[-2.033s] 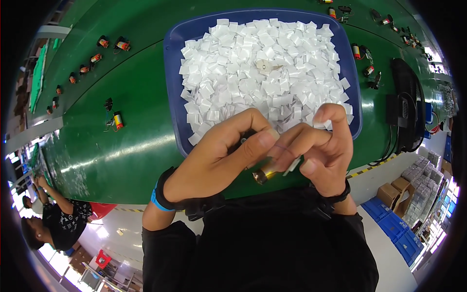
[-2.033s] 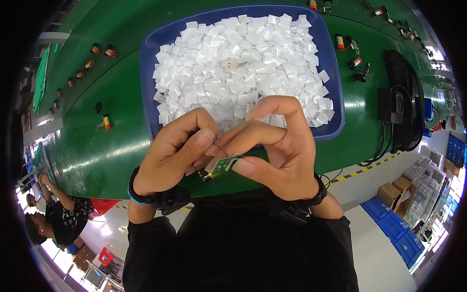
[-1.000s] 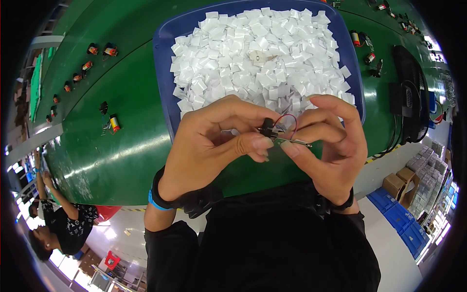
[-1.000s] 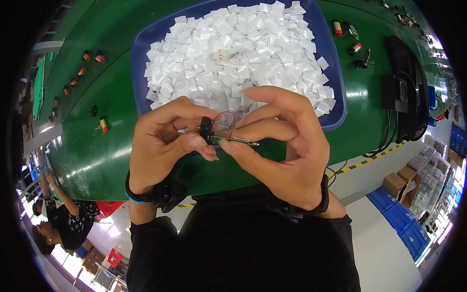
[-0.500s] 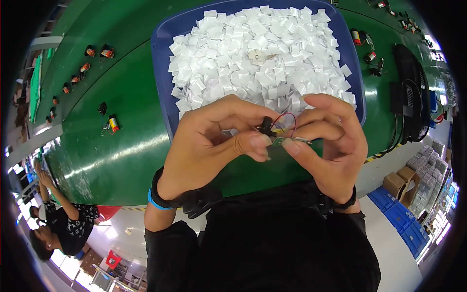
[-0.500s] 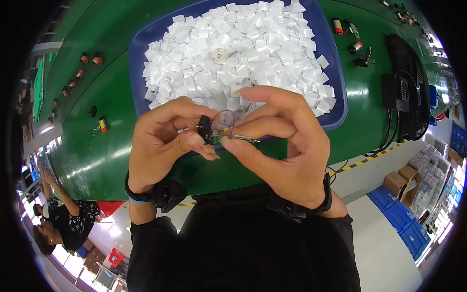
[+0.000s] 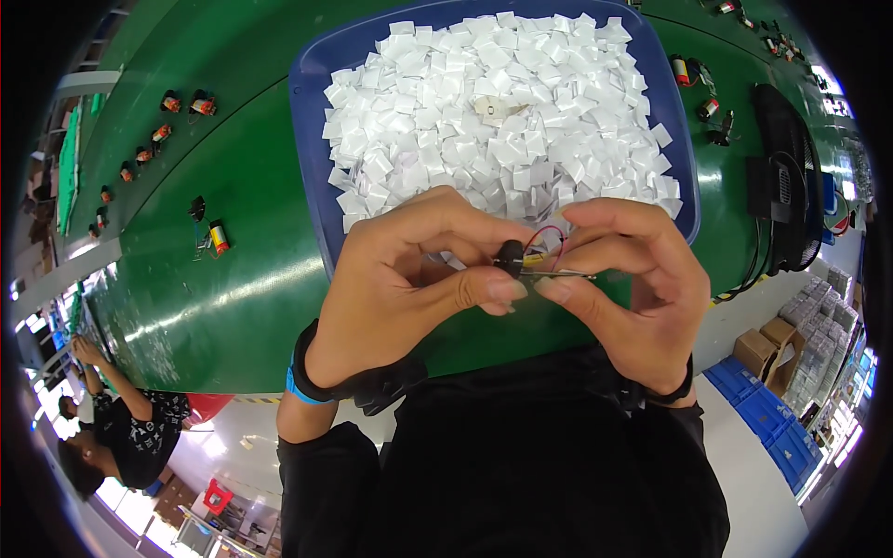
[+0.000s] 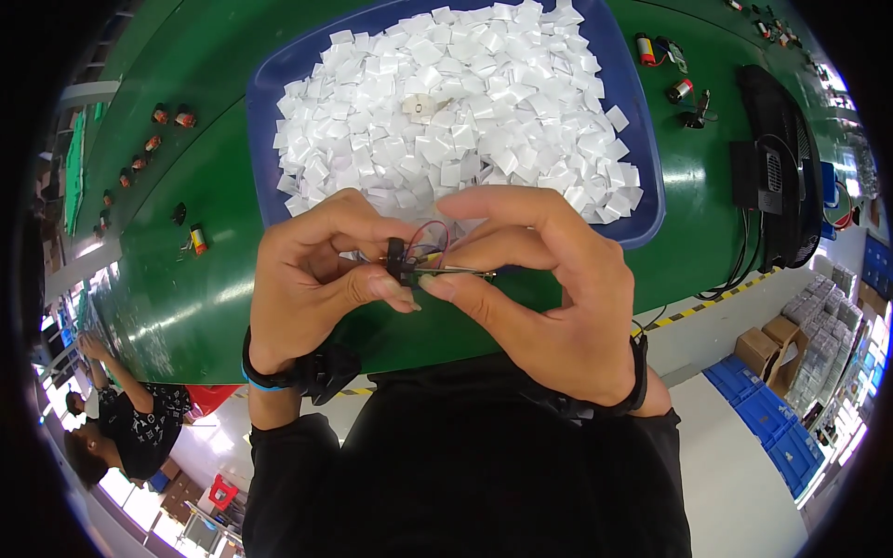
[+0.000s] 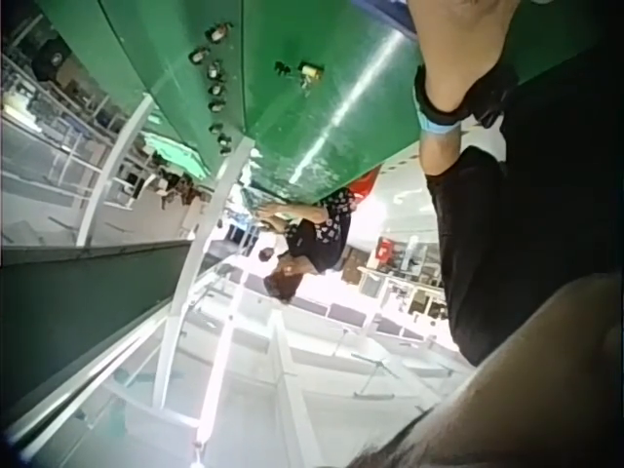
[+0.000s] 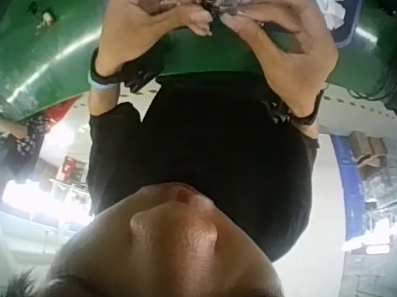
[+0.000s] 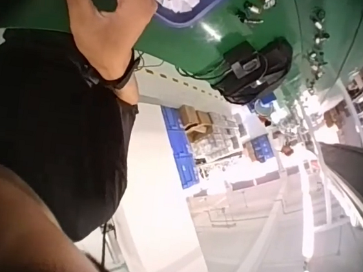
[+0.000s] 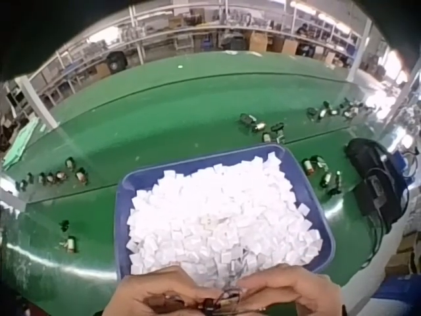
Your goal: The person picks up a motor and a circuit board, aligns them, and wraps a white adhesive strip around the components by hand. After securing the assembly, the person places the finished unit onto the green conveyor belt and repeats the process.
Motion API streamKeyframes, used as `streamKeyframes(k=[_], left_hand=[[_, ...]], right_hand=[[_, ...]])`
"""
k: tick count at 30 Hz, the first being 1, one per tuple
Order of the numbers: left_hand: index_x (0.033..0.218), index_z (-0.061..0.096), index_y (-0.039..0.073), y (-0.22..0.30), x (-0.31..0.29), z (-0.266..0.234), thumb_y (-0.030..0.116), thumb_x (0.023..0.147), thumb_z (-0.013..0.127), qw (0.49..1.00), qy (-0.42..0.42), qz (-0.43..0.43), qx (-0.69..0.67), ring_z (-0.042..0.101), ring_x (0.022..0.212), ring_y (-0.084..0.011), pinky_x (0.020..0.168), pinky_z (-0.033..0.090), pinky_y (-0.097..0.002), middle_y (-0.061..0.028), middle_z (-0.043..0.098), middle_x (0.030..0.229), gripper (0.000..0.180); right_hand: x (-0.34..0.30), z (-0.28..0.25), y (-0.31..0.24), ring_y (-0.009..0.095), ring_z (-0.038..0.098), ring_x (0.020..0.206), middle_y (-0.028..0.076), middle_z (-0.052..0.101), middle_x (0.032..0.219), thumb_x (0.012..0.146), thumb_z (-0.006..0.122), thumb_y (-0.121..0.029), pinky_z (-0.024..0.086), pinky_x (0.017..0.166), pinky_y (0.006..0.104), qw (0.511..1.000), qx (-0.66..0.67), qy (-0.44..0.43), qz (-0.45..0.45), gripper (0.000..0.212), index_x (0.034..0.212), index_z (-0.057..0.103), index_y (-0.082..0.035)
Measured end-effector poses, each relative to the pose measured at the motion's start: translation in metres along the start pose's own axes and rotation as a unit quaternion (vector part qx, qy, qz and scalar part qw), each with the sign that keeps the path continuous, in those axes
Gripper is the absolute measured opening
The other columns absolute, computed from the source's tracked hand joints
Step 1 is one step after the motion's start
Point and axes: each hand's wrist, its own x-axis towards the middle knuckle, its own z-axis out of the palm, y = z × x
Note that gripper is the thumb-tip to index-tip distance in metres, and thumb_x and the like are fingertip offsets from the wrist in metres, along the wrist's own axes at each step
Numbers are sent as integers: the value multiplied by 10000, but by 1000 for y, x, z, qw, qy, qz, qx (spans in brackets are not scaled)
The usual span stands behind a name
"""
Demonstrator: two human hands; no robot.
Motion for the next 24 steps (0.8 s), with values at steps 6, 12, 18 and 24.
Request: streamKeyframes(k=[6,12,18,24], left_hand=[[1102,663,-46,-1,-2,3,-49,842,729,999,17,-10,-50,709,814,-168,699,587,-260,-103,685,946,268],[1112,654,-48,-1,-2,-1,-37,841,735,999,2,17,-28,701,779,-160,704,589,-270,-114,695,930,283],[1145,623,-67,6,0,2,17,885,710,999,39,-21,-22,694,787,-162,713,598,-282,-132,693,989,287],[1173,593,-74,3,0,-8,68,938,659,980,-18,-60,-189,689,848,-178,725,618,-309,-154,681,1068,282]], right_hand=[[0,5,3,134,651,923,75,734,868,771,806,3,455,891,278,1000,13,13,-19,409,1121,596,37],[1,6,2,150,654,924,86,731,926,774,799,14,471,871,295,1000,13,-9,-22,401,1120,597,33],[13,6,-2,162,657,935,83,712,911,792,774,30,476,860,295,1000,23,10,6,388,1132,589,48],[16,-10,-10,157,679,731,94,687,853,840,718,27,501,665,250,997,-30,-69,7,208,1035,646,44]])
